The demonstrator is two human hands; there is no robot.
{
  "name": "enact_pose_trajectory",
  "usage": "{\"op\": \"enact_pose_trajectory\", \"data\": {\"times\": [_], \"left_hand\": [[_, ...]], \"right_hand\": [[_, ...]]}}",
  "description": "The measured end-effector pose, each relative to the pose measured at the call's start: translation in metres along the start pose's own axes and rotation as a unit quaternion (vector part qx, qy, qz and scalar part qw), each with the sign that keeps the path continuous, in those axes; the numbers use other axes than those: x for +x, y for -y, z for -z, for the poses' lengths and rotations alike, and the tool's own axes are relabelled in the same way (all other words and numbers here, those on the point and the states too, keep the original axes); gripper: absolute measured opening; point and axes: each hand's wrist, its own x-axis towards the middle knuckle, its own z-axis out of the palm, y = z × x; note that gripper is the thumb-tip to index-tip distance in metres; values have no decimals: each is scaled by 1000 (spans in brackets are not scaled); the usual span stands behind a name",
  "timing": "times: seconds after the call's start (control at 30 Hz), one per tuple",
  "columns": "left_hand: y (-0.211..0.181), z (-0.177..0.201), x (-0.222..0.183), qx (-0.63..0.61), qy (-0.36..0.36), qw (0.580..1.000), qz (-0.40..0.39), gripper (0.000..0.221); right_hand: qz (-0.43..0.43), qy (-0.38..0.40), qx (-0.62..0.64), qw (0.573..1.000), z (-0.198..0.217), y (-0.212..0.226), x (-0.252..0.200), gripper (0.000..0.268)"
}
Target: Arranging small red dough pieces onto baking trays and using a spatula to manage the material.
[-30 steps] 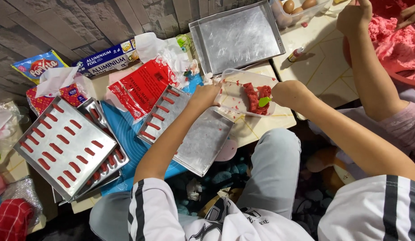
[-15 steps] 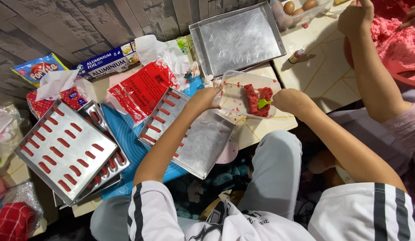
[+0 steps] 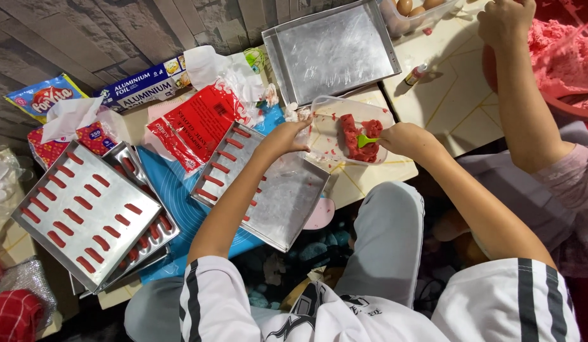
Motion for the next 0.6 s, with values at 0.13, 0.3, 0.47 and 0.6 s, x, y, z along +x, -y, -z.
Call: {"op": "enact_pose_trajectory", "data": {"times": [0.13, 0.3, 0.47, 0.6], "left_hand": [[14, -12, 4, -2, -2, 1000, 9, 92], [9, -8, 3, -2, -5, 1000, 8, 91], [13, -11, 4, 10, 1, 1000, 9, 91], [17, -17, 4, 17, -8, 1000, 17, 92]], "right_hand": [[-5, -11, 47, 999, -4, 2, 1, 40], [7, -39, 46, 998, -15, 2, 19, 40], [26, -73, 80, 994, -13, 11, 21, 34], [46, -97, 165, 980, -19, 34, 24, 33]]}}
